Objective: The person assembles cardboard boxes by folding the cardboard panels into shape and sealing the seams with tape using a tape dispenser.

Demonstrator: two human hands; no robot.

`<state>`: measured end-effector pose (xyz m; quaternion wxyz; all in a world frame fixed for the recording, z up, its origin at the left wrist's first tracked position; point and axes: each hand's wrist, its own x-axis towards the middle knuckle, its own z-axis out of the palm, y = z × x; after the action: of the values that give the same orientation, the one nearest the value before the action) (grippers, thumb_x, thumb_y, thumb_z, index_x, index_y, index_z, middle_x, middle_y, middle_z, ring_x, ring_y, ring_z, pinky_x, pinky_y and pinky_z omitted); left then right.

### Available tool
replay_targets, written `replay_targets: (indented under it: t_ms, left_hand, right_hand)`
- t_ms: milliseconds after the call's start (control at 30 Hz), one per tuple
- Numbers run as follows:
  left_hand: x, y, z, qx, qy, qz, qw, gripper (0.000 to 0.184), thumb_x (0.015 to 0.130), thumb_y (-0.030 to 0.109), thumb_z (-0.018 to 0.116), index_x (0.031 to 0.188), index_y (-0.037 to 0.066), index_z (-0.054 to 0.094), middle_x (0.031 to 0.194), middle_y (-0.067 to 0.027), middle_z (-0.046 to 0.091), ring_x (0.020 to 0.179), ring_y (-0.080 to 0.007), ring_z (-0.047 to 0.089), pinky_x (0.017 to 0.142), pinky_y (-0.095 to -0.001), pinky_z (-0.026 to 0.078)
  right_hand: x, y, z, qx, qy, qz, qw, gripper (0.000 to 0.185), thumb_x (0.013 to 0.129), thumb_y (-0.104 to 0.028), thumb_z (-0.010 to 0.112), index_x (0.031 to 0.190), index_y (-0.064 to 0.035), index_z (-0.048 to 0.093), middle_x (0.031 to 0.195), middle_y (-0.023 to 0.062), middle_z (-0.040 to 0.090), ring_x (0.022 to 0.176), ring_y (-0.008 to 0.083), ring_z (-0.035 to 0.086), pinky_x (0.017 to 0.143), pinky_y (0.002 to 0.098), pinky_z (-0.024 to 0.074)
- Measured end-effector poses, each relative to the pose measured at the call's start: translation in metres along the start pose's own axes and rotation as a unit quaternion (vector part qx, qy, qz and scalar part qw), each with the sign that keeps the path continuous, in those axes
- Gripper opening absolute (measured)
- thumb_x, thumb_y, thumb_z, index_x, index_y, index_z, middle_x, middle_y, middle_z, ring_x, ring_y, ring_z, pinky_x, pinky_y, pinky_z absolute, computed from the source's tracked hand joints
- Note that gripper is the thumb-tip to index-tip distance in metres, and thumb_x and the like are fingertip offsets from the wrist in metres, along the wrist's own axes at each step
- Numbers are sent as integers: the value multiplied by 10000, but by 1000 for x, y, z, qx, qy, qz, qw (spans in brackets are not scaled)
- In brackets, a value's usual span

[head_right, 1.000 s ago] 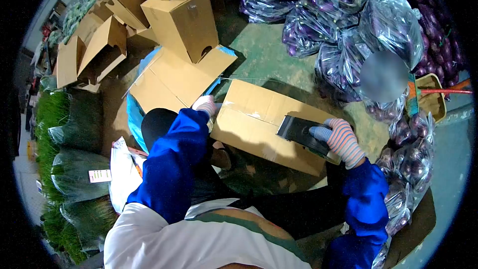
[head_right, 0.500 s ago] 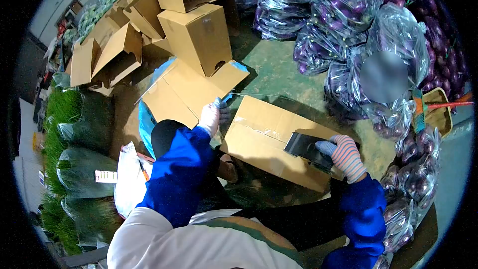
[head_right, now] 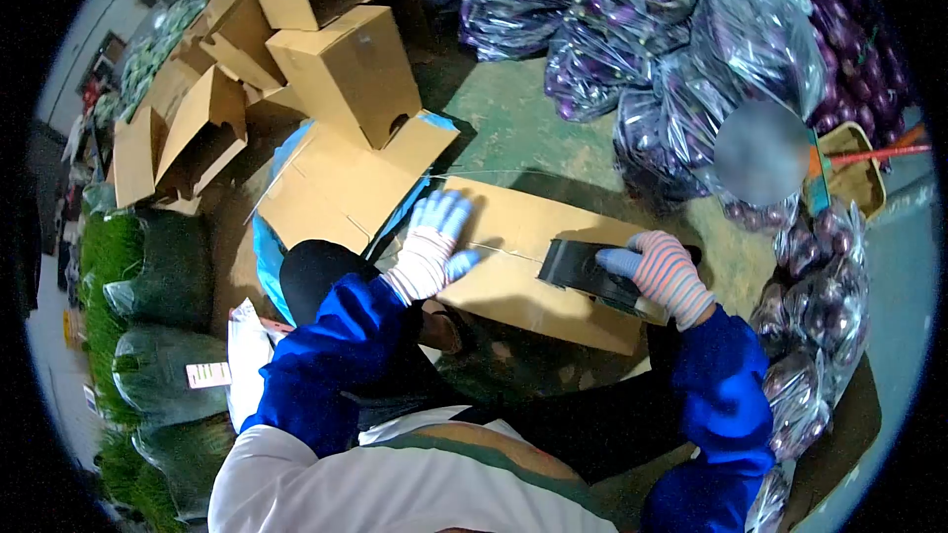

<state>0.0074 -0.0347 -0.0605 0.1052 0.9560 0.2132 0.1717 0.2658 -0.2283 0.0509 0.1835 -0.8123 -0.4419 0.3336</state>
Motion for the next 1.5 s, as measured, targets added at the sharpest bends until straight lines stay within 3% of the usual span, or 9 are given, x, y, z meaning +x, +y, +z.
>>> replay_targets:
  t_ms: [100, 333, 633, 767, 900, 933, 1033, 1367, 1500]
  left_hand:
    - [14, 25, -4, -25, -123, 190, 974, 799, 778, 560, 514, 1347, 34, 322, 1418, -204, 263, 1321, -389, 216, 1085, -490, 137]
    - [17, 32, -2, 17, -194, 151, 969, 859, 708, 552, 603, 1326, 19, 335, 1396, -201, 300, 1298, -380, 266, 1085, -497, 134]
    - [22, 39, -2, 50, -236, 138, 961, 878, 687, 564, 606, 1317, 13, 344, 1388, -222, 298, 1303, -402, 240, 1076, -540, 94]
    - [24, 43, -4, 71, -244, 143, 957, 849, 709, 574, 581, 1322, 36, 346, 1399, -190, 291, 1309, -384, 234, 1075, -547, 80]
    - [23, 41, -1, 62, -243, 139, 958, 891, 675, 574, 617, 1332, 48, 327, 1397, -198, 287, 1307, -397, 223, 1063, -578, 64]
    - [22, 41, -1, 62, -246, 138, 958, 891, 675, 574, 617, 1332, 48, 327, 1397, -198, 287, 1307, -397, 223, 1063, -578, 64]
    - [22, 40, 0, 56, -240, 141, 959, 920, 678, 579, 609, 1352, 39, 293, 1412, -229, 252, 1318, -411, 201, 1063, -570, 63]
    - [24, 46, -2, 65, -223, 114, 966, 915, 666, 591, 614, 1328, 25, 334, 1392, -214, 293, 1303, -395, 239, 1069, -558, 69]
    - [21, 43, -3, 61, -216, 125, 966, 901, 677, 583, 610, 1322, 15, 341, 1391, -217, 293, 1301, -404, 237, 1068, -561, 76]
  right_hand:
    - [-5, -3, -7, 50, -33, 6, 998, 465, 742, -420, 638, 769, 44, 657, 635, 139, 624, 595, 228, 605, 613, 330, 472]
    - [-33, 60, -48, -8, -42, -124, 991, 362, 701, -333, 673, 825, 3, 623, 651, 158, 591, 604, 253, 577, 615, 327, 448]
    - [-82, 207, -98, 36, 23, 117, 992, 379, 629, -317, 710, 768, 26, 627, 641, 159, 613, 570, 232, 569, 580, 343, 444]
    - [-65, 233, -54, -261, 148, -55, 952, 502, 645, -475, 725, 801, -5, 637, 719, 205, 620, 661, 330, 605, 619, 380, 473]
    - [-74, 198, -84, -61, 44, 93, 993, 413, 649, -395, 716, 724, 3, 638, 693, 198, 608, 633, 354, 570, 586, 399, 444]
    - [-81, 234, -93, -83, 103, -18, 991, 343, 655, -334, 687, 660, 3, 621, 610, 150, 595, 533, 279, 549, 523, 354, 414]
    - [-120, 173, -139, 201, 99, 71, 972, 361, 644, -360, 658, 651, -5, 596, 556, -14, 519, 531, 90, 482, 504, 251, 382]
    - [-134, 166, -150, -23, 152, -19, 988, 412, 645, -367, 693, 684, 31, 594, 548, 101, 538, 527, 168, 512, 528, 329, 408]
    - [-109, 167, -115, -78, 45, 134, 987, 448, 640, -405, 699, 711, 30, 623, 590, 173, 576, 542, 251, 557, 571, 358, 442]
